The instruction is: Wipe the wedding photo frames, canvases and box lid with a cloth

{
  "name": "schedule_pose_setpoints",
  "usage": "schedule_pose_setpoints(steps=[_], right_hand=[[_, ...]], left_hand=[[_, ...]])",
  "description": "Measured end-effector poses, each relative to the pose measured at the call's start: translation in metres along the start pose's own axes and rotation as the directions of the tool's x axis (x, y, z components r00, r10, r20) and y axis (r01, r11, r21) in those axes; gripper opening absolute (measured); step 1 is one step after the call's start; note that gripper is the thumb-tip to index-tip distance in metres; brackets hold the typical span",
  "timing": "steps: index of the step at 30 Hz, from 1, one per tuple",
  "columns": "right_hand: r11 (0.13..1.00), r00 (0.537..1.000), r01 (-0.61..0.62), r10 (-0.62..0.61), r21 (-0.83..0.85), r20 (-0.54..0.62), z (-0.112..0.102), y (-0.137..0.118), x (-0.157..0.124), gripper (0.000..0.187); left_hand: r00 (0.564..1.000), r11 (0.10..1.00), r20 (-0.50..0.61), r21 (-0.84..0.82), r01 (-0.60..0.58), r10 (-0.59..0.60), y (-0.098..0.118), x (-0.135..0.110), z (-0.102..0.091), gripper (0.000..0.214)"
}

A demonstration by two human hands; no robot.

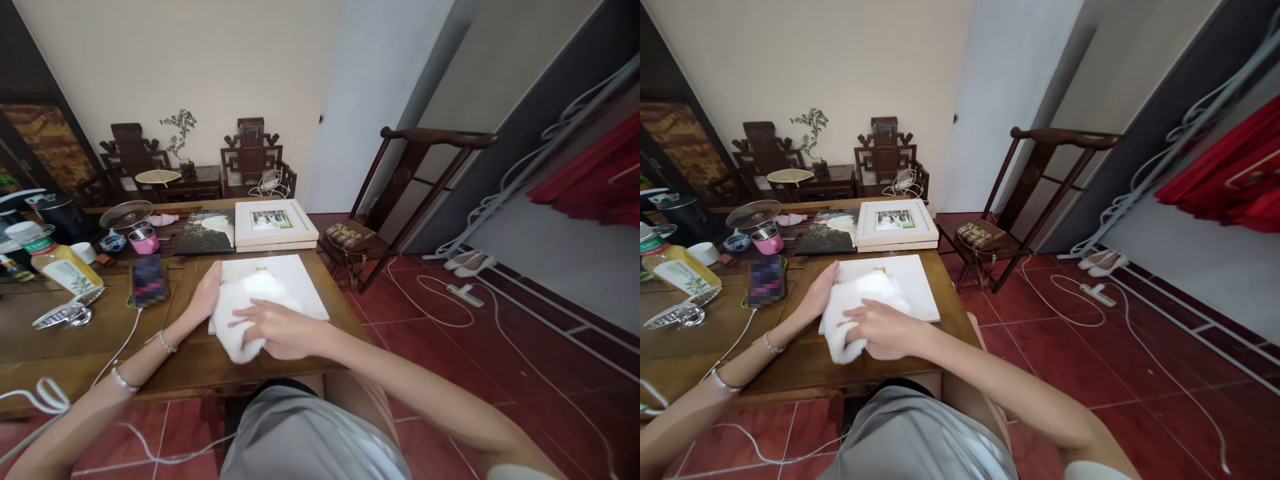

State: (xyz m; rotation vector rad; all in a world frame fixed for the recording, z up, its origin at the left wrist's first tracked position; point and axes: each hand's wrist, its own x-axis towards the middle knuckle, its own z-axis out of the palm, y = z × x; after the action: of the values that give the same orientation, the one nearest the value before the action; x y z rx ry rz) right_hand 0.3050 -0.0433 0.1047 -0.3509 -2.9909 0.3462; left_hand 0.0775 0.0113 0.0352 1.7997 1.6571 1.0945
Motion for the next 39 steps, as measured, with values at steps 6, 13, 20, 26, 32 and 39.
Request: schedule_pose_setpoints(steps=[6,13,20,26,32,39], right_hand=[[0.989,0.989,-0.145,0.145,0.016,0.022,-0.016,0.001,-0.032,0.049],[0.947,0.939,-0.321,0.321,0.023,-0.126,-0.012,0.059,-0.015,0.050],[0.905,0.882,-0.311,0.388,0.290,-0.267,-0.011,0.099,0.029,0.055],[0.908,0.894,-0.283,0.366,0.308,-0.257,-0.010,0.095,0.078,0.051],[0.898,0.877,-0.345,0.413,0.274,-0.246,-0.009,0.096,0.077,0.045],[0.868,0.825,-0.439,0.492,0.231,-0.278,-0.011,0.117,0.011,0.052]], left_hand=[[0.956,0.958,0.267,0.221,-0.185,0.123,0.000,-0.008,0.003,0.064],[0.912,0.880,0.377,0.362,-0.308,0.164,-0.008,-0.011,0.005,0.057],[0.889,0.855,0.420,0.379,-0.355,0.183,-0.008,-0.012,0.003,0.056],[0.886,0.812,0.414,0.431,-0.392,0.208,-0.002,-0.011,0.003,0.053],[0.876,0.783,0.432,0.459,-0.420,0.216,0.000,-0.011,0.002,0.054],[0.878,0.767,0.456,0.507,-0.393,0.147,-0.002,-0.012,0.002,0.058]])
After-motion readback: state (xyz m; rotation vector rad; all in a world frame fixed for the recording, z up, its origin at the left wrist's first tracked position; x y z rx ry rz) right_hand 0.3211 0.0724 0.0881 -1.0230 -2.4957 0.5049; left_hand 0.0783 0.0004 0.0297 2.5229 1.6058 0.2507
